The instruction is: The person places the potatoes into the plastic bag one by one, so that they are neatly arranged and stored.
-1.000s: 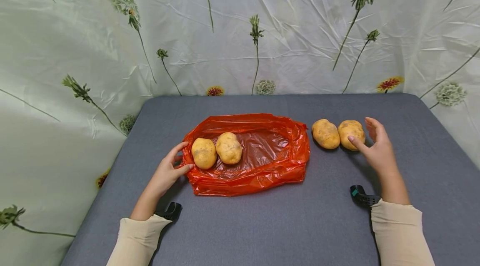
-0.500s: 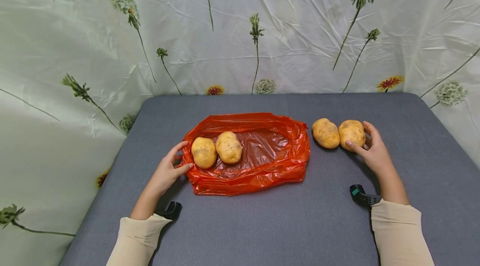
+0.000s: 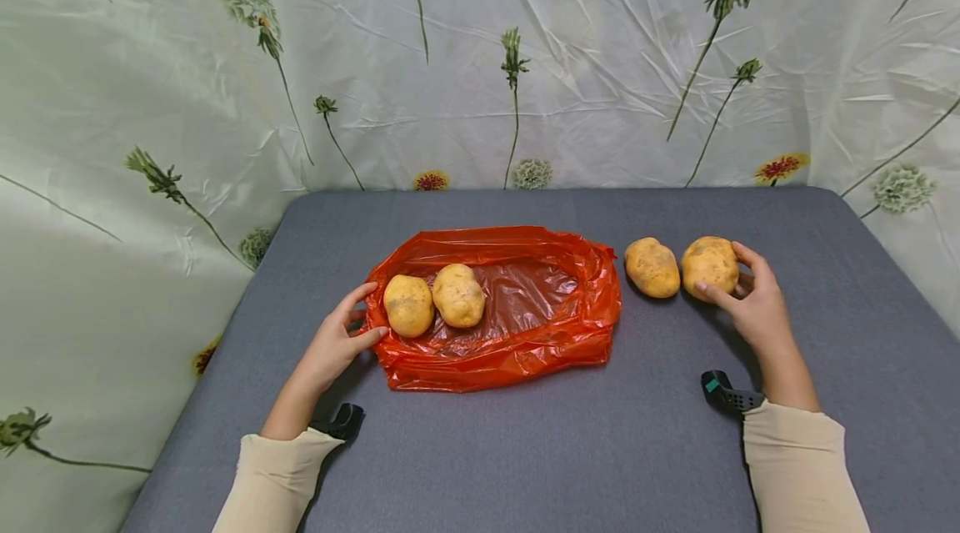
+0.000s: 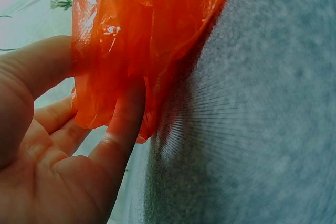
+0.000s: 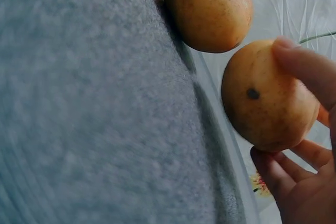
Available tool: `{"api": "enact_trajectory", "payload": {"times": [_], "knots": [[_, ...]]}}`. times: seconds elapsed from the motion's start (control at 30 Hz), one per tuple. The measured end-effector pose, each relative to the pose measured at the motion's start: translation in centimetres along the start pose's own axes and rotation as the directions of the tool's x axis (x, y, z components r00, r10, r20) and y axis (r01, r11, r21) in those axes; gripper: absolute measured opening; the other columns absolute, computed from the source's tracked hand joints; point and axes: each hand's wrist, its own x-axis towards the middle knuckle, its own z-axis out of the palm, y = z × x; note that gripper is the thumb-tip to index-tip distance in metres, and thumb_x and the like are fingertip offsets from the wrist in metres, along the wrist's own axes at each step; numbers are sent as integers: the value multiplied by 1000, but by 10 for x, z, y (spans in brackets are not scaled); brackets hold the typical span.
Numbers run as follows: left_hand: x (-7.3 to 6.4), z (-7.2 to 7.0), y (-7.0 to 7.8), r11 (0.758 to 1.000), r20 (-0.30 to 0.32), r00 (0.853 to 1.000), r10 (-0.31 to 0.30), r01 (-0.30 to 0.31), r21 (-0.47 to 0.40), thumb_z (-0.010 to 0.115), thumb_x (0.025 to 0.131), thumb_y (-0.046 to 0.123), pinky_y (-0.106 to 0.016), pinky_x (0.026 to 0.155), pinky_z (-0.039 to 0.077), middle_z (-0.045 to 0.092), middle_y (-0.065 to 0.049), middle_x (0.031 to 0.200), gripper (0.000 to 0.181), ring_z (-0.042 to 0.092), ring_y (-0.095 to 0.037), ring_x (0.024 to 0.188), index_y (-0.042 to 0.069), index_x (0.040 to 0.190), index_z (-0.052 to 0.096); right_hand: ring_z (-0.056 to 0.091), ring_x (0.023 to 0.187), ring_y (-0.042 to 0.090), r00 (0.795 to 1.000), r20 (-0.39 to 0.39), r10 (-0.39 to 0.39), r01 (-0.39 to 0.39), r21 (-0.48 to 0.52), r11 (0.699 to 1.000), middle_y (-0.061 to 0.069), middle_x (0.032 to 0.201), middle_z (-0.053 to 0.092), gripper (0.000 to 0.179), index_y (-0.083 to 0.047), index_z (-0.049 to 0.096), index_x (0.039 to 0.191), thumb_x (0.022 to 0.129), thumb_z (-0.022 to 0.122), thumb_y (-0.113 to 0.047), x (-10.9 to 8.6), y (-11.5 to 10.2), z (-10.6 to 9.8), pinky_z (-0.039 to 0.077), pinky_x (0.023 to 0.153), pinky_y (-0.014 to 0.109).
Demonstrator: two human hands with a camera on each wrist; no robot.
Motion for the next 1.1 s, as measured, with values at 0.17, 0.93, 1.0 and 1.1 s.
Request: {"api": "enact_trajectory", "payload": {"times": [0.17,0.93,1.0,1.1], "knots": [[0,0,-2,1000,-6,1000,2,-2,5,63,82,1,-31,65,44,35,-27,129,64,41,-42,108,1,137,29,39,110,19,999,-40,8,-8,-6,1000,18,135,31,73,-7,27,140,79,68,-11,0,-5,-2,32,87,19],[5,-2,-19,1000,-4,1000,7,-7,-3,65,82,7,-34,65,44,35,-24,130,67,41,-41,108,6,138,29,41,113,13,989,-42,-141,144,68,987,11,135,33,74,-12,32,138,76,71,-8,1,-42,7,33,82,12],[8,-2,-28,1000,-4,1000,12,-12,-4,66,82,10,-34,65,45,35,-22,131,68,41,-39,109,9,139,29,41,113,16,989,-23,-147,148,59,987,15,135,33,72,-5,31,137,76,70,-5,-3,-59,7,33,82,12],[6,-2,-21,1000,-4,1000,12,-12,-9,65,82,7,-30,65,45,34,-23,131,67,41,-40,109,7,138,29,41,112,23,985,1,-173,172,32,985,20,134,33,72,1,31,136,75,70,-1,-8,-79,10,33,81,12]]}}
